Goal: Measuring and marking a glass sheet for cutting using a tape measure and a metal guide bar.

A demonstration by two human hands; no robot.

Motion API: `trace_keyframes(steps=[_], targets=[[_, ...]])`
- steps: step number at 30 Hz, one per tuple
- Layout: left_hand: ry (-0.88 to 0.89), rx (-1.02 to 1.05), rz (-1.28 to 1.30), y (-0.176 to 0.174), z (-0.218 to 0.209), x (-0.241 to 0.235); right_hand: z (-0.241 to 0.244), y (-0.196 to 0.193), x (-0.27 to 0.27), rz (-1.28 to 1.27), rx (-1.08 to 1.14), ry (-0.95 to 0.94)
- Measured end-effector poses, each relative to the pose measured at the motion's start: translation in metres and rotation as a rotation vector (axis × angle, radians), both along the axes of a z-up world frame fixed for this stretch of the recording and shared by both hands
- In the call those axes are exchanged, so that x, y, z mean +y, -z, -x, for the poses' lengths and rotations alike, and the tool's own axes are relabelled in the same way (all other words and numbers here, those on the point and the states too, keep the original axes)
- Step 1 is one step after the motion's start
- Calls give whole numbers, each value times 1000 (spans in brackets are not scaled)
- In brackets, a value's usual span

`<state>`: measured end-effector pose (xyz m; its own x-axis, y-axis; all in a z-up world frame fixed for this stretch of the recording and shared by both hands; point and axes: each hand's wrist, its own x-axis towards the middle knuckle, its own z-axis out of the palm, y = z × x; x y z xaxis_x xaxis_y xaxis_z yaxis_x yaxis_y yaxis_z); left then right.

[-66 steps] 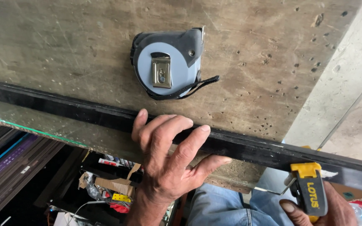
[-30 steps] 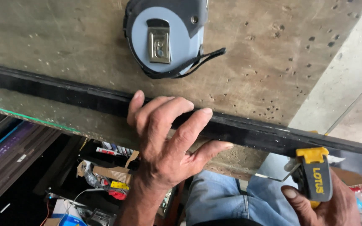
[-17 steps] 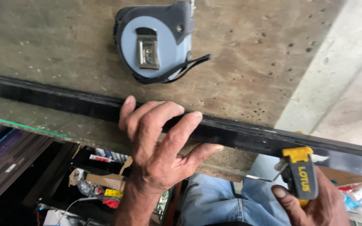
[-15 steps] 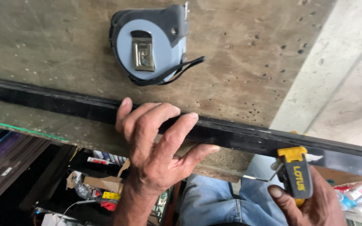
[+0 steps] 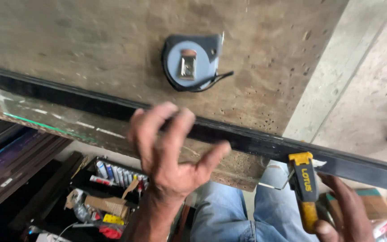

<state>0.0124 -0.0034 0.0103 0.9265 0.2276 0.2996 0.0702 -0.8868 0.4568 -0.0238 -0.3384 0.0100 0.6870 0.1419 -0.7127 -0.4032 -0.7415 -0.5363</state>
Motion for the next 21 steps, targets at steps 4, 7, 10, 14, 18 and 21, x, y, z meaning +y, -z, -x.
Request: trace_keyframes(steps=[4, 7, 10, 14, 18, 21], targets=[[-275, 126, -60, -21, -49, -8, 56, 15, -63, 303, -314, 46], [-337, 271, -142, 0, -69, -10, 75, 106, -283, -116, 11, -295], [-357, 263, -142, -2, -84, -9, 21, 123, -325, -270, 182, -455], [-274, 178, 164, -25, -83, 2, -71, -79, 47, 89, -544, 32], [87, 294, 730, -76, -51, -16, -129, -95, 113, -318, -362, -21], [213, 245, 768, -87, -33, -34, -137, -105, 128, -472, -405, -165]])
